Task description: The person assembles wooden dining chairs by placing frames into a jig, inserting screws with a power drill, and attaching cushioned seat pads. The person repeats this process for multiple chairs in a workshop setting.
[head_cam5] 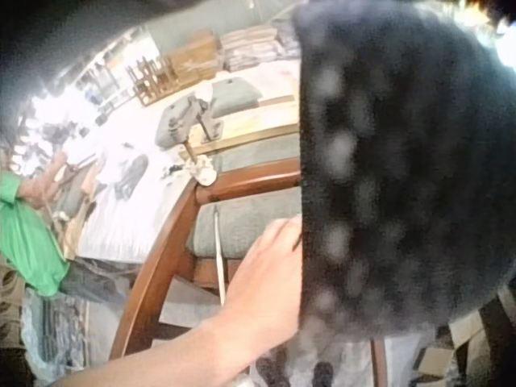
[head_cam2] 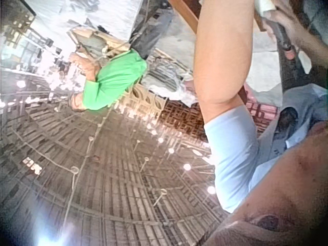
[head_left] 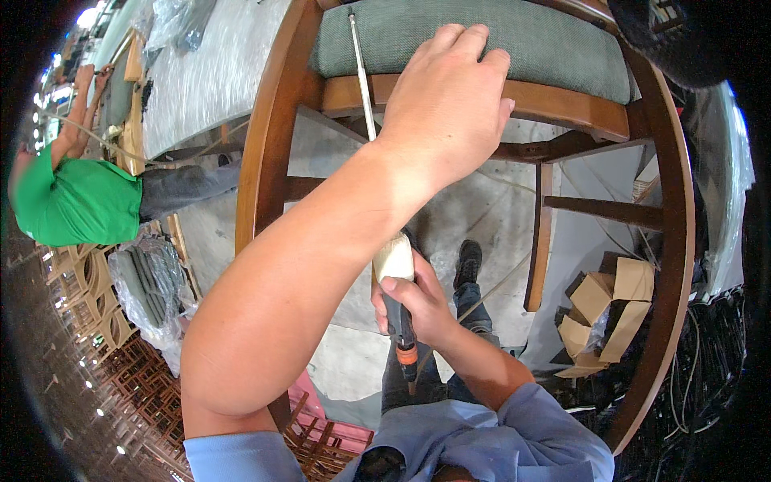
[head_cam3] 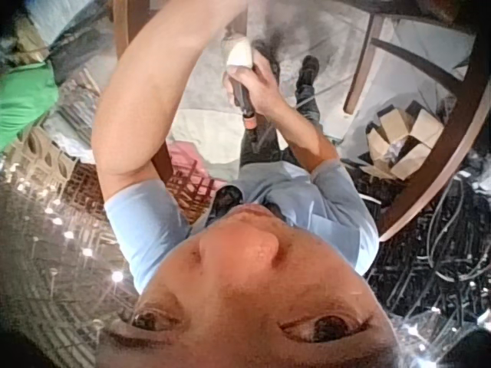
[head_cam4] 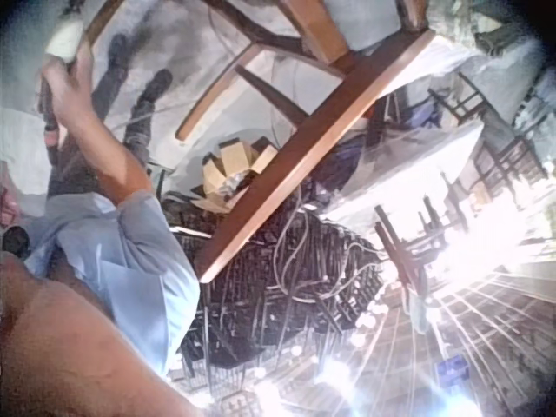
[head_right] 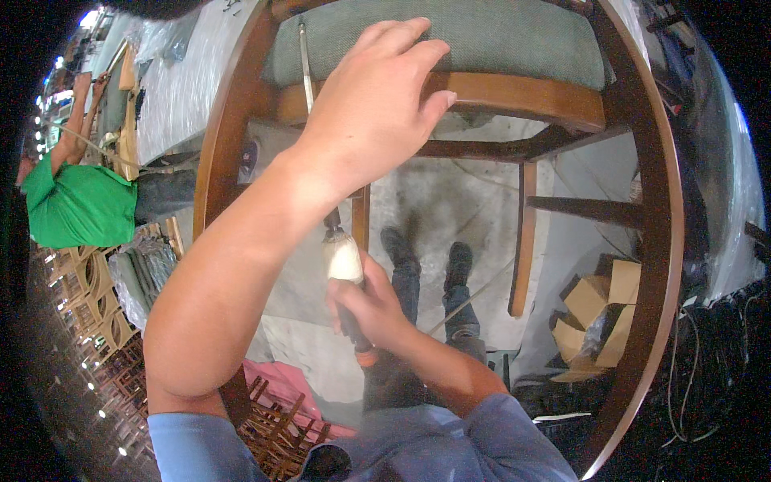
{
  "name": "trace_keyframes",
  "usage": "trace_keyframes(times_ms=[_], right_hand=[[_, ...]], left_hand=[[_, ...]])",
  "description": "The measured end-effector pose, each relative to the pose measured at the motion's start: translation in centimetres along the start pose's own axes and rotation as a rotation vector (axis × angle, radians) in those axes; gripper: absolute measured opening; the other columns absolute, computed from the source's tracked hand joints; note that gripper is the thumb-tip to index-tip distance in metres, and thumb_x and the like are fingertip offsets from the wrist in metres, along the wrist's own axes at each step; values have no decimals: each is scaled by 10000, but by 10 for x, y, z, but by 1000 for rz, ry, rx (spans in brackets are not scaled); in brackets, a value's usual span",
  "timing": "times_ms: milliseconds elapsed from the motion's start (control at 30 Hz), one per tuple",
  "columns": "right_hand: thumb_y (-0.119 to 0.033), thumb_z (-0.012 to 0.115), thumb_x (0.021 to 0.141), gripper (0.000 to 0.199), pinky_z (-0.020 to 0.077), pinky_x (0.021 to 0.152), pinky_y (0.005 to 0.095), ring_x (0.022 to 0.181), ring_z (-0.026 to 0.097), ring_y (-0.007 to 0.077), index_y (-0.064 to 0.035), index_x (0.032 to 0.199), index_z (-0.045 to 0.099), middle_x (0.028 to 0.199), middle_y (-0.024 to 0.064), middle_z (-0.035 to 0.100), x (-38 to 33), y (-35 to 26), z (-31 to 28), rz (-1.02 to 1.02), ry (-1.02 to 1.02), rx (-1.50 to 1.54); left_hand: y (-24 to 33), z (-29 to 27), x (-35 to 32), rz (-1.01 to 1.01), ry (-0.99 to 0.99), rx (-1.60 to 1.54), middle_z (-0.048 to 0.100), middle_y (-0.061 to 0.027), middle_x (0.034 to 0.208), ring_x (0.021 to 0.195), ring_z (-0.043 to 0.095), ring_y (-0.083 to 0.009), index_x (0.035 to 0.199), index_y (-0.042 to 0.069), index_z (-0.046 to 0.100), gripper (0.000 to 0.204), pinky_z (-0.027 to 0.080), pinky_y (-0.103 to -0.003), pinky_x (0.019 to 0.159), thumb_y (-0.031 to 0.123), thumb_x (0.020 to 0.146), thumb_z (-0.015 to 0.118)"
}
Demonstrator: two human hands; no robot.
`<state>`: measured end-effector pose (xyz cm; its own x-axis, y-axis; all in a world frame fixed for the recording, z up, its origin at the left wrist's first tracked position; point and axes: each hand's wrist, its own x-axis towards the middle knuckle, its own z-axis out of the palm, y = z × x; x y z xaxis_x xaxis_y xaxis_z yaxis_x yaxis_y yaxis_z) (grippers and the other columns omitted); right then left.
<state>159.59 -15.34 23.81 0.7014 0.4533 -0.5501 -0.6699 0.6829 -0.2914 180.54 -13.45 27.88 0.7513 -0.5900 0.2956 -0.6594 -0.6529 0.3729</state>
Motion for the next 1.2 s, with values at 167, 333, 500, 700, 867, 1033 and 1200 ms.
trace_keyframes(times_ms=[167, 333, 500, 700, 867, 1033, 1200], right_hand=[[-100, 549, 950, 335, 517, 493, 315, 571, 588, 151, -41, 1260, 436, 808, 66, 580, 14, 4, -4, -77, -58, -78], [-125, 553, 951, 330, 517, 499, 315, 569, 590, 153, -36, 1247, 437, 794, 69, 579, 20, 5, -3, -70, -50, -65], [-123, 553, 946, 336, 519, 511, 314, 574, 591, 149, -28, 1248, 440, 795, 66, 579, 23, 5, -1, -92, -73, -48], [-109, 539, 947, 311, 511, 485, 300, 566, 596, 145, -13, 1234, 470, 806, 62, 588, 29, 8, 16, -101, -57, -80], [-148, 557, 979, 247, 508, 454, 298, 536, 602, 155, -20, 1184, 504, 771, 73, 602, 35, 1, 23, -119, -37, -116], [-133, 565, 967, 261, 498, 463, 299, 548, 592, 150, -21, 1193, 500, 765, 53, 581, 39, 3, 24, -126, -22, -91], [-173, 572, 980, 285, 492, 500, 297, 569, 581, 142, -29, 1216, 500, 780, 49, 582, 37, -6, 21, -126, -4, -158]], left_hand=[[1, -2, 1, -5, -9, -44, 577, -244, 1366, 1303, 507, -394, 1210, -27, 650, 409, 431, -434, 1101, 154, 852, 732], [0, 0, 0, -10, 10, -53, 579, -249, 1357, 1298, 509, -397, 1189, -37, 653, 402, 429, -430, 1101, 144, 841, 738], [1, -2, 0, -9, 12, -78, 579, -252, 1353, 1302, 503, -399, 1186, -42, 649, 408, 430, -432, 1099, 130, 829, 744], [2, -4, 2, -31, -16, -100, 559, -257, 1372, 1308, 491, -409, 1194, -44, 640, 428, 436, -445, 1093, 113, 813, 756], [2, -6, 2, -40, -21, -113, 558, -255, 1372, 1308, 490, -414, 1202, -44, 633, 443, 441, -448, 1092, 104, 805, 761], [3, -6, 2, -56, -39, -109, 542, -250, 1398, 1325, 478, -406, 1221, -37, 628, 451, 436, -447, 1102, 115, 815, 753], [5, -9, 5, -83, -86, -92, 520, -218, 1441, 1357, 452, -390, 1239, -17, 628, 442, 423, -447, 1118, 147, 842, 735]])
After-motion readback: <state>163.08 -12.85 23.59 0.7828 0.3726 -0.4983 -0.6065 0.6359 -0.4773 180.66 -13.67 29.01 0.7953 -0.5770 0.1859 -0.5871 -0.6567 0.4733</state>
